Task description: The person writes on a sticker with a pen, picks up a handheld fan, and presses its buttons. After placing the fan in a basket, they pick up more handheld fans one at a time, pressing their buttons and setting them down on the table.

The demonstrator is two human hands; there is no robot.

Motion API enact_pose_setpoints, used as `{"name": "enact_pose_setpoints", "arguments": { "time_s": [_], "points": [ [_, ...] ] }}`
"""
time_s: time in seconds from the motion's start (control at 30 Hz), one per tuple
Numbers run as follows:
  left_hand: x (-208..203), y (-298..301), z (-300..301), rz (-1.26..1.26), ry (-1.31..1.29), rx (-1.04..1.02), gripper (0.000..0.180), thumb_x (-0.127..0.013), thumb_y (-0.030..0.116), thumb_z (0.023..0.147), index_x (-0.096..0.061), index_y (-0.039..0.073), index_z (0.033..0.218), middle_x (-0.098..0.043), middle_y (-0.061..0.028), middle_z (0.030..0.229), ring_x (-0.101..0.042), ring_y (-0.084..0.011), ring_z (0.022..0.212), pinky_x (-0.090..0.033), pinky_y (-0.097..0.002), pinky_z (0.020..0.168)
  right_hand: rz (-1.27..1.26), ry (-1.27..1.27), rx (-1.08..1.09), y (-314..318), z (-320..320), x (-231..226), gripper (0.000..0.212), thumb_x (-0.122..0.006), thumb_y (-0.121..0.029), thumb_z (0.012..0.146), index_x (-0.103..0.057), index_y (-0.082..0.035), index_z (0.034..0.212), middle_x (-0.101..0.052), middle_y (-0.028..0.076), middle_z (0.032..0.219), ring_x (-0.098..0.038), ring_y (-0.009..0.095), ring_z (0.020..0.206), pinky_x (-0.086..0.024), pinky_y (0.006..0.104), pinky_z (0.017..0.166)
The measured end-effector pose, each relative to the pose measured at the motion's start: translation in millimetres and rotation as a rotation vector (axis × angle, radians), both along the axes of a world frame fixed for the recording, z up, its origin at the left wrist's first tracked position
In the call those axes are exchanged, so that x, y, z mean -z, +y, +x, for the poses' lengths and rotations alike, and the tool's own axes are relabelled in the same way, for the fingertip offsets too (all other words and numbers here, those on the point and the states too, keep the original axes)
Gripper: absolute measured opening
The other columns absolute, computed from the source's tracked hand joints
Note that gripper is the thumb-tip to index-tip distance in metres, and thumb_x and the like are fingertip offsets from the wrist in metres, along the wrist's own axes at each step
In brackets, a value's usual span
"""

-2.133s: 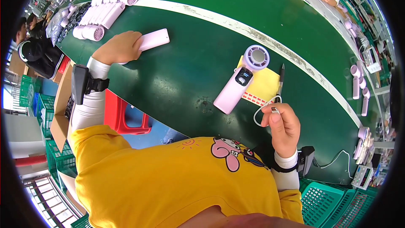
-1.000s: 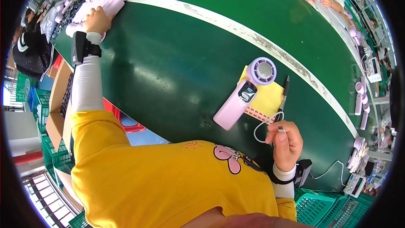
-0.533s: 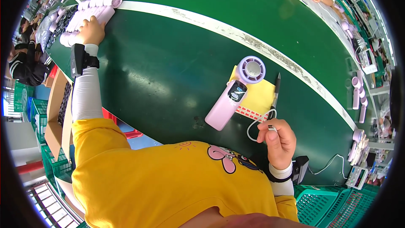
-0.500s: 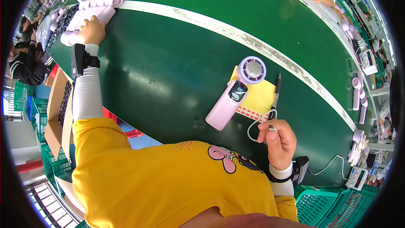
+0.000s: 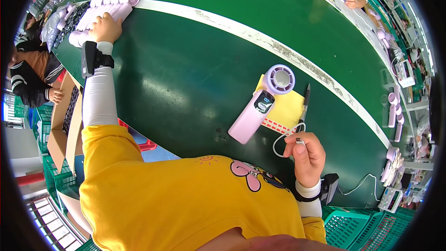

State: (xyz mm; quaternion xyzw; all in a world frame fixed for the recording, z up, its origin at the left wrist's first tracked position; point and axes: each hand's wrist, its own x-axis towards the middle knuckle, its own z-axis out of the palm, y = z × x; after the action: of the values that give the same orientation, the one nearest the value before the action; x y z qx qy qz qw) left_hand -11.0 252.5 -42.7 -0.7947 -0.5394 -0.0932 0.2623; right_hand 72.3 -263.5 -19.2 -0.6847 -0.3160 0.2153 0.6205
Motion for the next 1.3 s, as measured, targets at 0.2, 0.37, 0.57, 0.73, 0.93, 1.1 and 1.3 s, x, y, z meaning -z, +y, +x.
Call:
{"name": "enact_pose_setpoints", "arguments": {
  "time_s": [0.2, 0.37, 0.57, 0.73, 0.93, 1.1, 1.3],
  "points": [
    [2.6, -130.0, 29.7, -0.032, -0.736, 0.939, 0.018, -0.054, 0.013, 0.075, -0.045, 0.004, 0.062, -0.045, -0.0143, 0.057, -0.047, -0.0323, 0.054, -0.039, -0.0370, 0.048, 0.000, -0.004, 0.008, 1.2, -3.3, 1.2, 0.027, -0.048, -0.025, 0.087, -0.052, 0.002, 0.089, -0.051, 0.004, 0.070, -0.048, 0.009, 0.058, -0.036, 0.0202, 0.053],
    [19.0, -282.8, 23.4, -0.481, -0.663, 1.327, 0.029, -0.061, 0.016, 0.064, -0.046, -0.002, 0.081, -0.047, -0.0178, 0.076, -0.048, -0.0316, 0.065, -0.041, -0.0367, 0.055, 0.028, -0.011, 0.012, -4.1, -3.4, -1.6, 0.028, -0.047, -0.026, 0.087, -0.052, 0.002, 0.088, -0.051, 0.004, 0.070, -0.049, 0.009, 0.058, -0.034, 0.0192, 0.050],
    [3.9, -316.9, 25.4, -0.595, -0.658, 1.378, 0.038, -0.063, 0.018, 0.062, -0.045, -0.004, 0.088, -0.046, -0.0185, 0.080, -0.048, -0.0323, 0.069, -0.041, -0.0376, 0.059, 0.128, -0.043, 0.021, -7.0, -11.7, -8.9, 0.030, -0.047, -0.028, 0.087, -0.052, 0.002, 0.088, -0.053, 0.006, 0.068, -0.049, 0.009, 0.056, -0.033, 0.0182, 0.047],
    [-4.0, -362.4, 41.3, -0.575, -0.653, 1.428, 0.042, -0.066, 0.019, 0.062, -0.044, -0.004, 0.090, -0.046, -0.0179, 0.086, -0.048, -0.0321, 0.077, -0.041, -0.0368, 0.064, 0.271, -0.038, -0.038, -10.3, -11.7, -42.0, 0.033, -0.045, -0.032, 0.088, -0.050, 0.001, 0.087, -0.050, 0.006, 0.054, -0.045, 0.010, 0.039, -0.029, 0.0197, 0.035],
    [3.4, -366.2, 54.0, -0.445, -0.640, 1.438, 0.043, -0.067, 0.017, 0.062, -0.043, -0.003, 0.092, -0.044, -0.0187, 0.093, -0.046, -0.0319, 0.084, -0.040, -0.0360, 0.068, 0.696, -0.077, -0.172, -55.4, 6.2, -100.3, 0.030, -0.047, -0.024, 0.086, -0.052, 0.006, 0.085, -0.058, 0.012, 0.065, -0.048, 0.012, 0.040, -0.032, 0.0250, 0.035],
    [-16.9, -328.7, 49.0, -1.135, -0.362, 1.024, 0.041, -0.063, 0.017, 0.071, -0.040, -0.007, 0.095, -0.049, -0.0180, 0.087, -0.053, -0.0272, 0.076, -0.042, -0.0362, 0.064, 0.348, -0.174, 0.244, -59.9, 38.6, -108.2, 0.028, -0.041, -0.026, 0.089, -0.049, 0.001, 0.092, -0.050, 0.002, 0.068, -0.038, 0.005, 0.051, -0.028, 0.0197, 0.044],
    [-36.6, -350.2, 39.6, -1.781, -0.513, 0.898, 0.037, -0.058, 0.012, 0.077, -0.035, -0.008, 0.097, -0.053, -0.0159, 0.081, -0.057, -0.0213, 0.068, -0.044, -0.0321, 0.056, -0.175, -0.280, 0.317, -14.8, 78.9, -46.1, 0.040, -0.035, -0.036, 0.091, -0.050, -0.001, 0.103, -0.048, 0.003, 0.083, -0.034, 0.006, 0.063, -0.031, 0.0194, 0.058]
  ]
}}
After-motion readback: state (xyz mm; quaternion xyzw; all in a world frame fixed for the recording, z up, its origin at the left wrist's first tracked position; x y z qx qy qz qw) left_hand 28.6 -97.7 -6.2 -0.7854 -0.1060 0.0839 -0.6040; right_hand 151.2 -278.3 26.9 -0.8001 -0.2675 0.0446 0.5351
